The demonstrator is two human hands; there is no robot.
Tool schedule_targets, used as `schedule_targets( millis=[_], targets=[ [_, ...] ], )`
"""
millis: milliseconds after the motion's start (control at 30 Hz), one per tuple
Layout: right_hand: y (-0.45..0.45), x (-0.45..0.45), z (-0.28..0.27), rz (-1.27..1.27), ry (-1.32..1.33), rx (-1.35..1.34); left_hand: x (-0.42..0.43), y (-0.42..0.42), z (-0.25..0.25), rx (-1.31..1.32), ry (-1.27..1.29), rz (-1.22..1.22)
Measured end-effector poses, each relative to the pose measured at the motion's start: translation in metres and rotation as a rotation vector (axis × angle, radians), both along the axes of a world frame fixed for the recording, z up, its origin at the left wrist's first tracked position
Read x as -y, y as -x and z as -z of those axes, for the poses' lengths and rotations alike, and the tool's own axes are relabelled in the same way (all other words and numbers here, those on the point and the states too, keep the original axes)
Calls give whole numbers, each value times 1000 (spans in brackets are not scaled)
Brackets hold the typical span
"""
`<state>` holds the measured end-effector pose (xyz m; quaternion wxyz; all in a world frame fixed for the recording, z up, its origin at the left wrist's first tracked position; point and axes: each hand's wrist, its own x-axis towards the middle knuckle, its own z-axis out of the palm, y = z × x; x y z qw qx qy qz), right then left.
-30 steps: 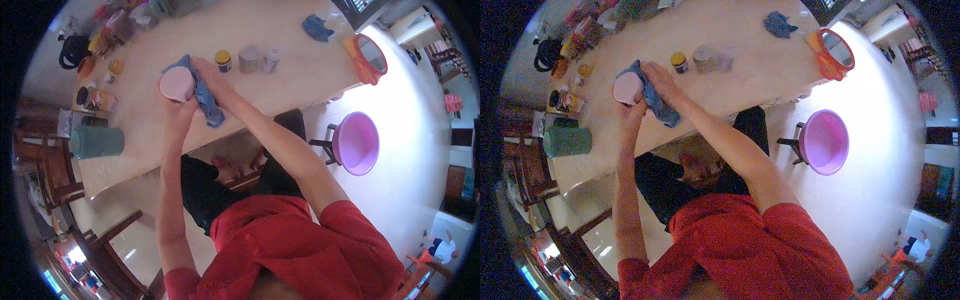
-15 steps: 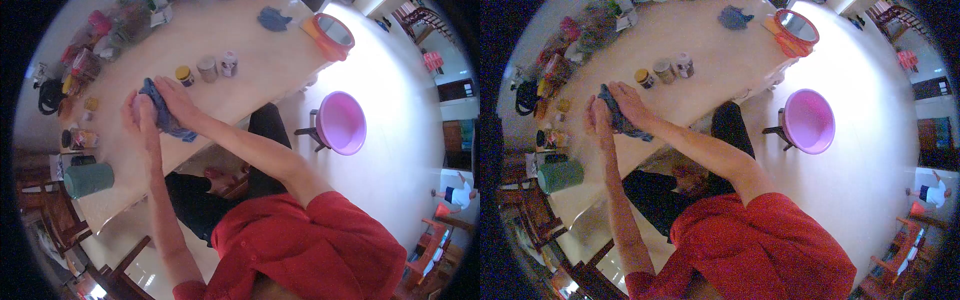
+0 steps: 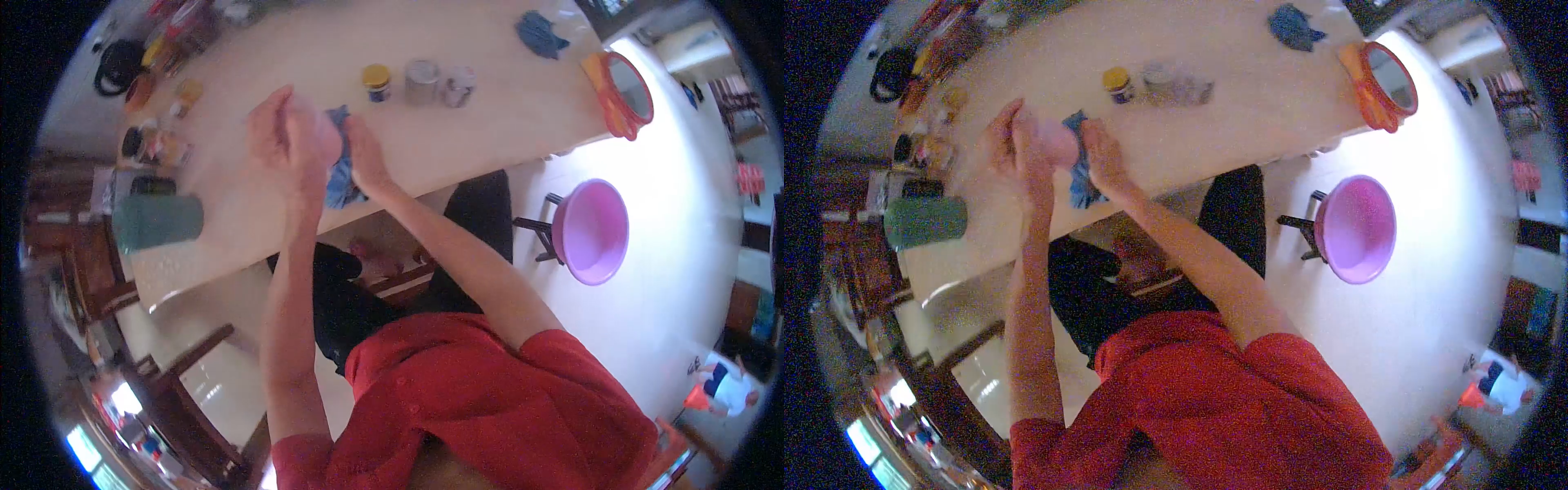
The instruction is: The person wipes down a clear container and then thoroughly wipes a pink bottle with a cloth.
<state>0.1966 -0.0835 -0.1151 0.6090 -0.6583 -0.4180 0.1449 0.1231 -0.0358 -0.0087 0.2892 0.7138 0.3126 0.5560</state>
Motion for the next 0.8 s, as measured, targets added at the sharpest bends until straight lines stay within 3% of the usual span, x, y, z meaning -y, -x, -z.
schedule_targets(
  millis=[33, 67, 200, 267, 300, 367, 467, 600, 700, 800],
  targets=[
    [4, -1, -7, -43, 83, -167, -1, 3, 1, 10, -3, 13],
    [5, -6, 1, -60, 77, -171, -1, 3, -1, 6, -11, -3],
    [4, -3, 1, -17, -19, 12, -1, -2, -3, 73, -21, 18],
    [6, 1, -24, -32, -29, -347, -4, 1, -1, 97, 27, 45],
    [4, 2, -36, -35, -22, -346, -6, 4, -1, 75, 32, 112],
    [-3, 5, -55, -34, -105, -84, -4, 8, -3, 56, 45, 176],
    [-6, -4, -64, -98, -116, -212, -1, 13, -10, 31, 186, 229],
    [-7, -22, -23, -200, -154, -455, 3, 6, -11, 79, 120, 182],
    [-14, -15, -6, -65, -34, -82, 1, 5, -14, 53, 82, 182],
    [-5, -4, -4, -51, -54, -171, 0, 7, -12, 16, 44, 179]
  ],
)
